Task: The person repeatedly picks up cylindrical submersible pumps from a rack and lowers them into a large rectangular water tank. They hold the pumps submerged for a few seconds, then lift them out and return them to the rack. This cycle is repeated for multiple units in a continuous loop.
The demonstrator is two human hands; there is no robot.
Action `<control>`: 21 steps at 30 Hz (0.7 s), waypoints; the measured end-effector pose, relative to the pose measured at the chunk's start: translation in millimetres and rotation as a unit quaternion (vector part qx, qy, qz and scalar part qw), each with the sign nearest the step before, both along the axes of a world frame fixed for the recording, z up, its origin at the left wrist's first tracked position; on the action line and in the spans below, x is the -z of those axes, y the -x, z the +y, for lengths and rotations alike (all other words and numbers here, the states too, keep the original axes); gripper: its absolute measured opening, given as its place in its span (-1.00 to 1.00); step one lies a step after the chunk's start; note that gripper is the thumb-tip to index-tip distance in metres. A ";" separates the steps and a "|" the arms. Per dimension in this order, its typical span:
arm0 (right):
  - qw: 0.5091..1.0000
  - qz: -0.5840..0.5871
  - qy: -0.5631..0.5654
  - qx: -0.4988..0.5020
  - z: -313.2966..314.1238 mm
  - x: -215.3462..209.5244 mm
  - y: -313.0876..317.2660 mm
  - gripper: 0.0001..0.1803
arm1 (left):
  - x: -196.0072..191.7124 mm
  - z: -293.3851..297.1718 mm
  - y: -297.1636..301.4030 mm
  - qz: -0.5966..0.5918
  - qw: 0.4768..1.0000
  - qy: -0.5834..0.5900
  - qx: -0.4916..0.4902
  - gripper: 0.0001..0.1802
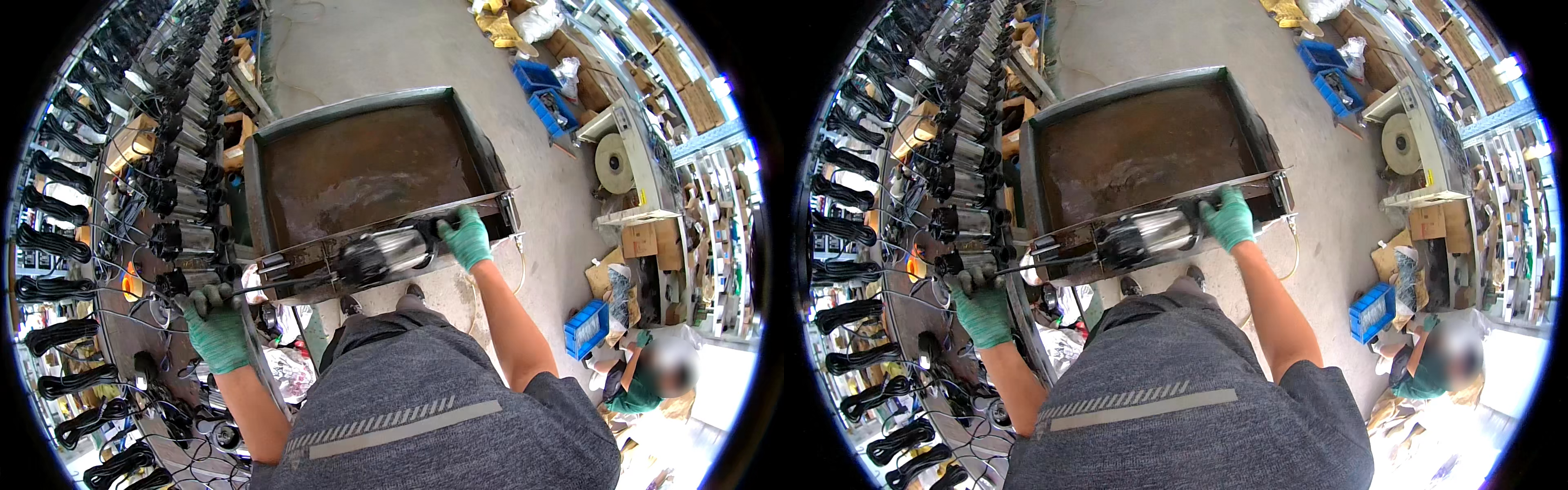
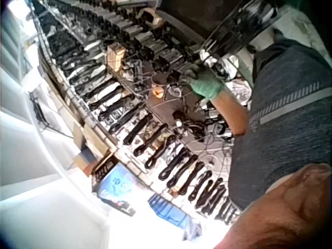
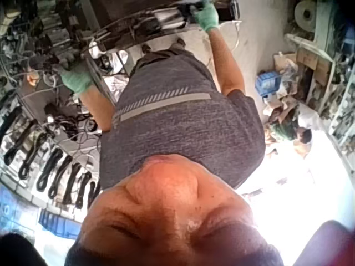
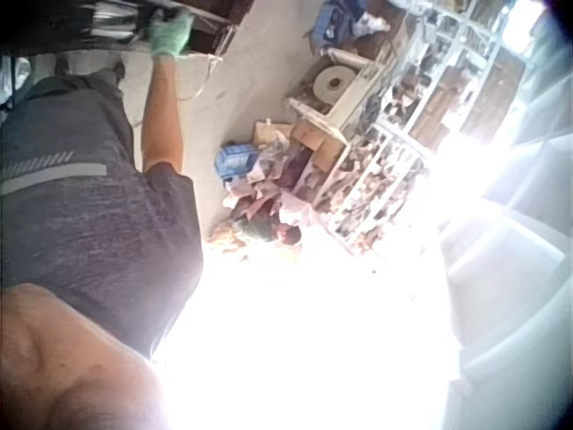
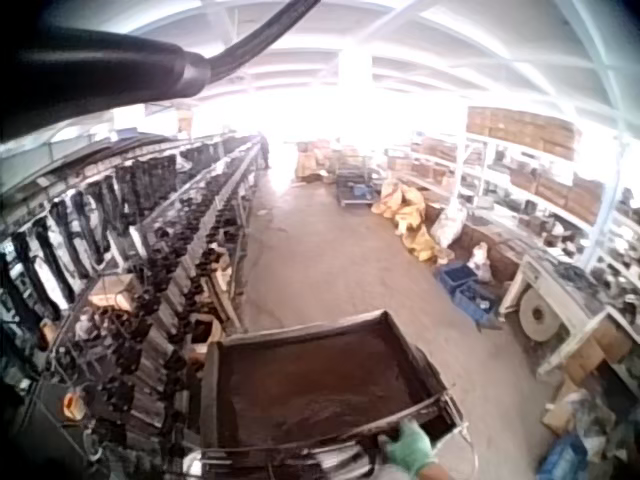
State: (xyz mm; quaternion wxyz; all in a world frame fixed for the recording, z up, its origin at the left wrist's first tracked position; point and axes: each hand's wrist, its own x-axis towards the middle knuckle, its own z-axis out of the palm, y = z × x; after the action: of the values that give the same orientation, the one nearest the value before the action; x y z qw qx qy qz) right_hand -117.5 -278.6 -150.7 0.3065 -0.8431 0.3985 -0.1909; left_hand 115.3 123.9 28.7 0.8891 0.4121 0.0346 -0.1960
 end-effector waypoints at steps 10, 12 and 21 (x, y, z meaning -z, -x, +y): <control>0.992 0.019 -0.020 -0.125 78.7 -56.8 -51.3 -0.64 | 47.9 -6.1 -0.2 -0.068 0.990 -0.120 0.014 -0.41; 0.994 -0.001 -0.026 -0.104 57.3 -54.2 -29.8 -0.61 | 8.3 -7.4 5.7 -0.027 0.999 -0.009 0.039 -0.48; 0.994 0.011 -0.107 0.018 -39.0 119.9 28.4 -0.75 | -16.4 -90.7 45.0 0.005 0.984 0.063 0.167 -0.40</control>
State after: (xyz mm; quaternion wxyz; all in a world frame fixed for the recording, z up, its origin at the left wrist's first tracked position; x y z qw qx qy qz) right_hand -145.8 -317.6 -270.5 0.3873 -0.8001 0.4351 -0.1430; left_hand 70.3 33.2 45.1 0.8680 0.3539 -0.0425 -0.3458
